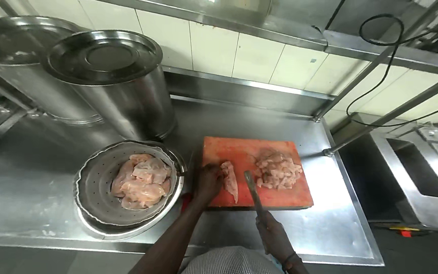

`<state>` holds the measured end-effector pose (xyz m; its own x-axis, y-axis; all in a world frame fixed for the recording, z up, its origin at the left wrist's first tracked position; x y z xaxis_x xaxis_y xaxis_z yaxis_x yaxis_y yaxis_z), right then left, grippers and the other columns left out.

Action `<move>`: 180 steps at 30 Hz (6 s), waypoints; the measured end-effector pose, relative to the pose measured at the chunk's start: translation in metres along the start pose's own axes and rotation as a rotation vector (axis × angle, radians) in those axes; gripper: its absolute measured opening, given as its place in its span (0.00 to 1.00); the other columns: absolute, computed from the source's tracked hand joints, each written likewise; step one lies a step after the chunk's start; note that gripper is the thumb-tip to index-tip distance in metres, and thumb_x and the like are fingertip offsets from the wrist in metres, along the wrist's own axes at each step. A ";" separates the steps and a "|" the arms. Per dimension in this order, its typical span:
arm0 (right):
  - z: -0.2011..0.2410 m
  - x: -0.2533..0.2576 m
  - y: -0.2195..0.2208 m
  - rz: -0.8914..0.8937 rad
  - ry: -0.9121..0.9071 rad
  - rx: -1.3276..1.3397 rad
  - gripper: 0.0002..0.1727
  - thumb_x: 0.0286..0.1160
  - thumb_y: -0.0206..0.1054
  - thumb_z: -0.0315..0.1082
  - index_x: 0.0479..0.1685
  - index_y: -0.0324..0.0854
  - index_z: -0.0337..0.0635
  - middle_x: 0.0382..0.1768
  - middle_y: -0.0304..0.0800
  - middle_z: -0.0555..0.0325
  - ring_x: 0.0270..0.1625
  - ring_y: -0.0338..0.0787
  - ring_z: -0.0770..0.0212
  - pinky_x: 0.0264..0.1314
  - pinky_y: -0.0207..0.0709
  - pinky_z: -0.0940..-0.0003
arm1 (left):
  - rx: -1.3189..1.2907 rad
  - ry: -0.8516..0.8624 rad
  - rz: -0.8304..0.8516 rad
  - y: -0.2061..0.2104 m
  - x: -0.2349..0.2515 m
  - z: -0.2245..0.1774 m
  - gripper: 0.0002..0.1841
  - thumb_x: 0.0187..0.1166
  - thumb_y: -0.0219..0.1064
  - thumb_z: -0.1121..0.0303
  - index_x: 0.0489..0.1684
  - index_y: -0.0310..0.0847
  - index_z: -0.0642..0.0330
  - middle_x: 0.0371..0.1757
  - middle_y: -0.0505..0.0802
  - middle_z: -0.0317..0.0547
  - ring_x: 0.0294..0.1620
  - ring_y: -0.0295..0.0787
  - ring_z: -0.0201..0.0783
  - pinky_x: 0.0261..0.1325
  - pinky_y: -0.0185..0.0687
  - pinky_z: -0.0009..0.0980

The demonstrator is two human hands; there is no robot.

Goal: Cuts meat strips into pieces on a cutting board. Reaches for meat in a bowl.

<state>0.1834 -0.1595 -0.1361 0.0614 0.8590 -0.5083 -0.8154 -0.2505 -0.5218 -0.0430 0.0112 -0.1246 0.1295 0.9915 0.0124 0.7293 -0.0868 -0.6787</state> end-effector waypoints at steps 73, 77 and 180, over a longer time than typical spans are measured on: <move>0.125 0.094 0.039 0.040 0.018 -0.737 0.23 0.87 0.56 0.39 0.77 0.66 0.40 0.54 0.90 0.40 0.56 0.93 0.40 0.56 0.85 0.42 | 0.176 0.050 -0.012 0.004 0.020 0.004 0.25 0.73 0.74 0.52 0.64 0.86 0.56 0.76 0.84 0.49 0.80 0.74 0.52 0.85 0.64 0.53; 0.106 0.081 0.041 0.031 0.030 -0.748 0.22 0.89 0.52 0.37 0.79 0.64 0.42 0.53 0.90 0.41 0.56 0.93 0.41 0.56 0.86 0.43 | 0.201 0.072 -0.050 0.006 0.019 0.004 0.22 0.72 0.75 0.51 0.59 0.88 0.53 0.73 0.86 0.46 0.77 0.78 0.51 0.83 0.66 0.53; -0.002 -0.026 0.014 0.009 0.121 -0.636 0.19 0.94 0.43 0.43 0.70 0.72 0.45 0.46 0.91 0.45 0.53 0.94 0.43 0.54 0.84 0.47 | 0.074 0.463 0.078 0.047 -0.055 -0.036 0.11 0.71 0.77 0.67 0.47 0.89 0.60 0.53 0.91 0.51 0.59 0.88 0.50 0.68 0.83 0.50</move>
<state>0.1715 -0.1863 -0.1310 0.1514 0.8085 -0.5687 -0.3183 -0.5048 -0.8024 0.0079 -0.0506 -0.1309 0.4806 0.8331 0.2739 0.6576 -0.1357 -0.7411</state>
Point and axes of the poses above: each hand's wrist, its own x-axis towards the middle knuckle, its own y-axis out of the palm, z = x × y, the point moved 8 cm from there along x, towards the middle knuckle
